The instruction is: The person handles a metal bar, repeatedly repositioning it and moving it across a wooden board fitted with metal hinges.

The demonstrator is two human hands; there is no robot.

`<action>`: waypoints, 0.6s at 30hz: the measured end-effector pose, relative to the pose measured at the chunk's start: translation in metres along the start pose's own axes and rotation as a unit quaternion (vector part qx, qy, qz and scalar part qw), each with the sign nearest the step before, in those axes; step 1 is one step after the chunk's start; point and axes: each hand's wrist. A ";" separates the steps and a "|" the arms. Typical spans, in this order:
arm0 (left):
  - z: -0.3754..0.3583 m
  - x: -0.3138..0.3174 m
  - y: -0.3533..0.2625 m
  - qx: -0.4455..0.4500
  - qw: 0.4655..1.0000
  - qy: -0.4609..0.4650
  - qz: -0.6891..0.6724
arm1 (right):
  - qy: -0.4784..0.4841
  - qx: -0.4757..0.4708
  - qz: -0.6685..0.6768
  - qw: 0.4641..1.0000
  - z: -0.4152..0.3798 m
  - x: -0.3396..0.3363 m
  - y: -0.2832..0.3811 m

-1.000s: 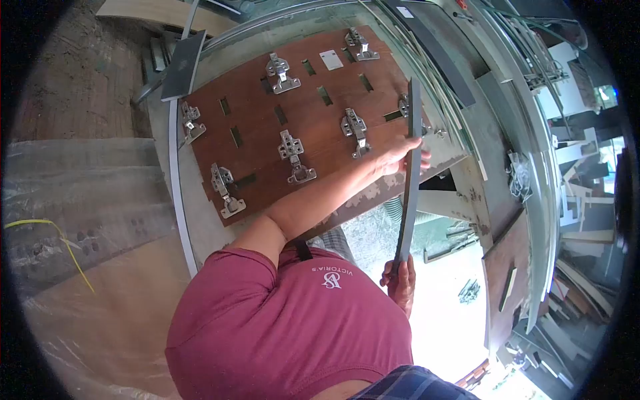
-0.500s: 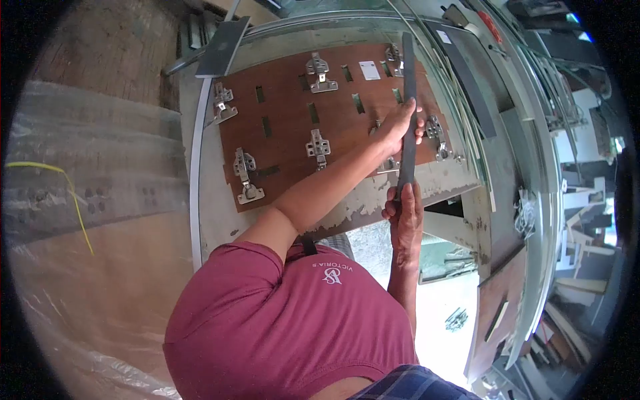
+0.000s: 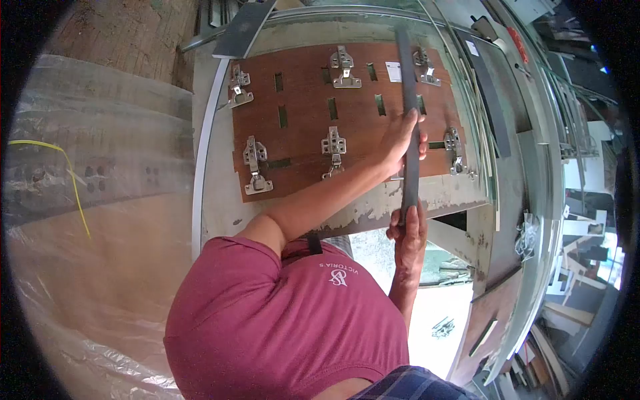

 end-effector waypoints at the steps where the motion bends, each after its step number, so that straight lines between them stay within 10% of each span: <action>1: -0.010 -0.003 -0.001 0.020 1.000 -0.008 0.001 | 0.002 0.002 0.000 1.000 -0.004 -0.005 -0.003; 18: -0.065 -0.039 -0.009 -0.001 0.997 -0.071 0.004 | 0.019 0.063 -0.065 0.996 -0.025 -0.004 -0.015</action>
Point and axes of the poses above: each hand's wrist, its own z-axis towards the middle knuckle, its own x-axis out of the palm, y = z × x, and after that the axes turned 4 degrees about z, right-handed
